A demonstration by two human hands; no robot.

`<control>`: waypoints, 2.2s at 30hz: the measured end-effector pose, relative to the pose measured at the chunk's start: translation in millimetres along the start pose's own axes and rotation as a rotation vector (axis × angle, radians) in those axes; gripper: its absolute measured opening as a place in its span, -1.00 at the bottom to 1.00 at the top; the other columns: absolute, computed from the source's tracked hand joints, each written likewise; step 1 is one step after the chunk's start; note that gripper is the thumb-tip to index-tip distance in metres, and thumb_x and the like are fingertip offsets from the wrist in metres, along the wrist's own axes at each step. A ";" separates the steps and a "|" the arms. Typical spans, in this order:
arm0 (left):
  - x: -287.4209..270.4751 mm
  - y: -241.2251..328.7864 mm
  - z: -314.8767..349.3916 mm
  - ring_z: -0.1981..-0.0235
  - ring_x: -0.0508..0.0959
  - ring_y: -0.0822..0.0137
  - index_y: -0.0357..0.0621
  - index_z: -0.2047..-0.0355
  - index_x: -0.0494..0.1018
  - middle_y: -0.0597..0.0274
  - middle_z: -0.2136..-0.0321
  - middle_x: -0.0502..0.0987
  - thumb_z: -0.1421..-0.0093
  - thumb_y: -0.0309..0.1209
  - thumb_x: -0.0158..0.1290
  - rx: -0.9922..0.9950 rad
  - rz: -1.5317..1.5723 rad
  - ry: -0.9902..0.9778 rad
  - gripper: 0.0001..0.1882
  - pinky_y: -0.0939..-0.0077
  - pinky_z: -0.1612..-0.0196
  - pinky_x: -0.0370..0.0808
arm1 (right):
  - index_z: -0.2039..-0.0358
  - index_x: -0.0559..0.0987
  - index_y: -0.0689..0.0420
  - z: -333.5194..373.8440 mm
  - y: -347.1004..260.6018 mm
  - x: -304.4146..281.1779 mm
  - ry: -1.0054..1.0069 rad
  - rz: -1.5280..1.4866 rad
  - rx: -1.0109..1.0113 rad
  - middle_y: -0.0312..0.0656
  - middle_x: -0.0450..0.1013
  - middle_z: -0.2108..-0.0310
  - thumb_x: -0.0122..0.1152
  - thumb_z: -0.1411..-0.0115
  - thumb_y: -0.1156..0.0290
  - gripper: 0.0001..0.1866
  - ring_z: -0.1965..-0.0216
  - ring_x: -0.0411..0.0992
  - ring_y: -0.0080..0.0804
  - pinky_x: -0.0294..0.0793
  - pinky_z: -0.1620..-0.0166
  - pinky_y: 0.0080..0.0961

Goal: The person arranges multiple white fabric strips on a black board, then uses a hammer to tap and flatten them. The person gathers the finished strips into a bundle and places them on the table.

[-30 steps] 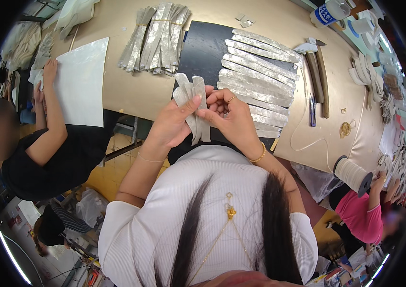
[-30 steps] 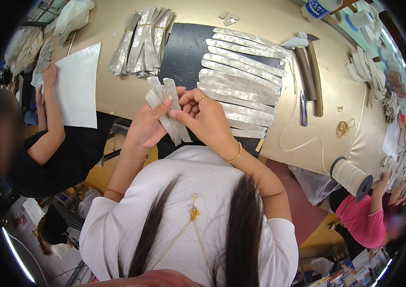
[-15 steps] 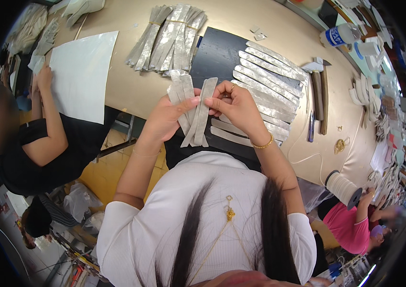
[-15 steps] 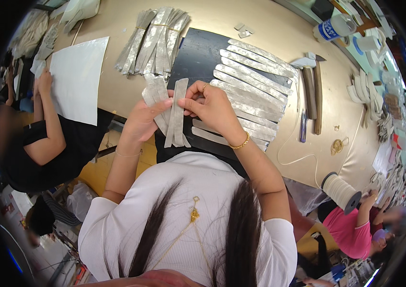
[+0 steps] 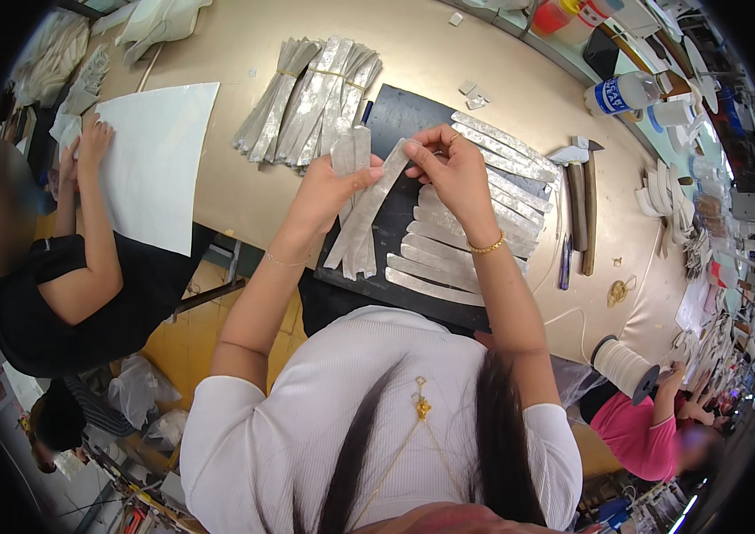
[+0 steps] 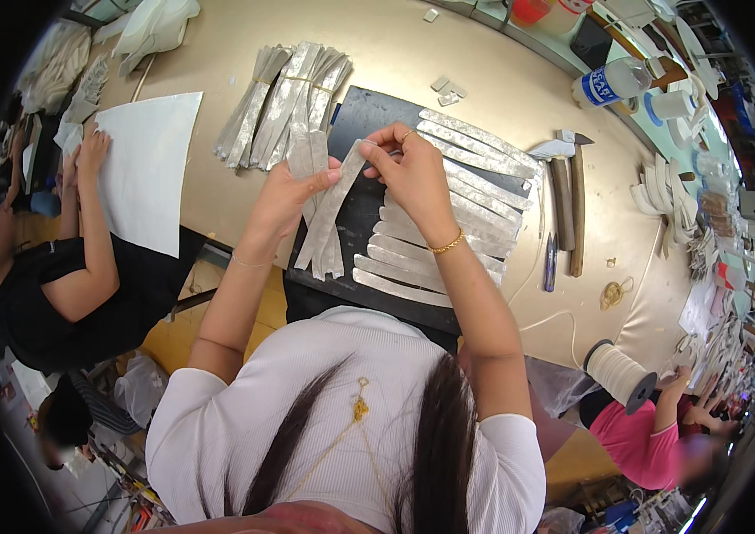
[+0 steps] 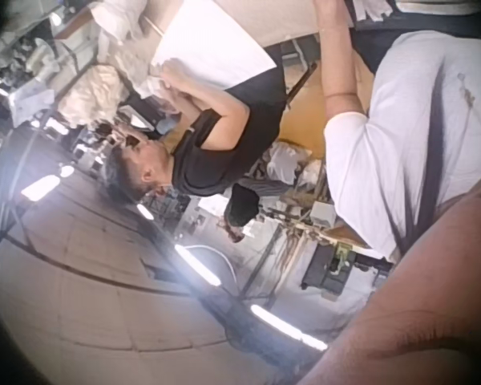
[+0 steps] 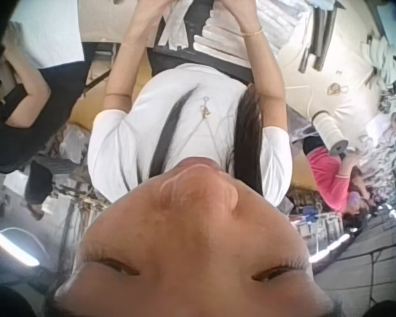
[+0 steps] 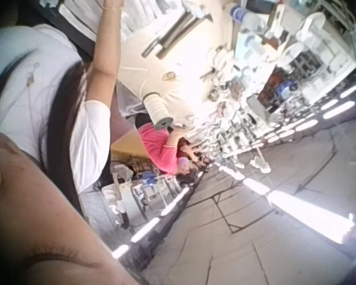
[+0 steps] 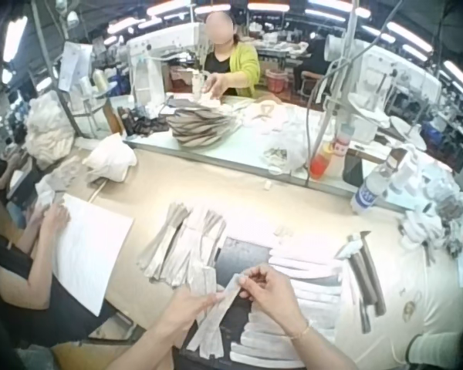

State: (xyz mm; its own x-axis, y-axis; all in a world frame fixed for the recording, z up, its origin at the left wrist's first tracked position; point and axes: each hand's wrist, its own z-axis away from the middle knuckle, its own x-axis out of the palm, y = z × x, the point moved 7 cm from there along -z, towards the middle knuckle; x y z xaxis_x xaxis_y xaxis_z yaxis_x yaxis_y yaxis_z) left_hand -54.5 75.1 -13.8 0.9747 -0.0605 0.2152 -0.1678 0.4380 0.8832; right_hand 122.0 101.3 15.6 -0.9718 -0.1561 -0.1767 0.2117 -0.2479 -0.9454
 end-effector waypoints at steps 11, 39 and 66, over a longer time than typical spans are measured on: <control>-17.4 -13.9 -11.9 0.34 0.59 0.38 -0.31 0.16 0.50 0.21 0.33 0.57 -0.10 -0.56 0.23 0.015 0.047 0.121 -0.72 0.49 0.26 0.55 | 0.31 0.54 0.24 -31.5 5.4 -32.1 -0.044 0.085 0.062 -0.27 0.52 0.44 0.22 -0.24 0.44 -0.87 0.50 0.57 -0.59 0.50 0.48 -0.73; -36.4 -19.9 31.8 0.34 0.60 0.32 -0.34 -0.01 0.40 0.14 0.29 0.51 -0.31 -0.40 0.02 -0.344 -0.037 -0.094 -0.68 0.41 0.32 0.65 | 0.29 0.69 0.04 -92.2 -6.1 -10.7 -0.035 0.714 -0.266 -0.19 0.60 0.43 0.27 -0.11 0.26 -0.80 0.32 0.54 -0.21 0.35 0.08 -0.16; -37.2 -30.4 32.0 0.36 0.64 0.29 -0.33 0.09 0.41 0.05 0.31 0.59 -0.27 -0.32 0.13 -0.326 0.144 0.037 -0.67 0.50 0.34 0.61 | 0.31 0.63 0.19 -63.3 -19.4 31.7 -0.479 0.269 -0.154 -0.27 0.57 0.42 0.31 -0.16 0.34 -0.82 0.36 0.51 -0.54 0.48 0.22 -0.57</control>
State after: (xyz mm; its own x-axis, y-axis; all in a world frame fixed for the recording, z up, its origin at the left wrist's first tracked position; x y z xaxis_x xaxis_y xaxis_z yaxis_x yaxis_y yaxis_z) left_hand -90.3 35.4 -35.3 0.9503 0.0523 0.3070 -0.2534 0.7030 0.6645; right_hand 80.6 161.7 11.0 -0.7226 -0.6196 -0.3066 0.3926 -0.0028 -0.9197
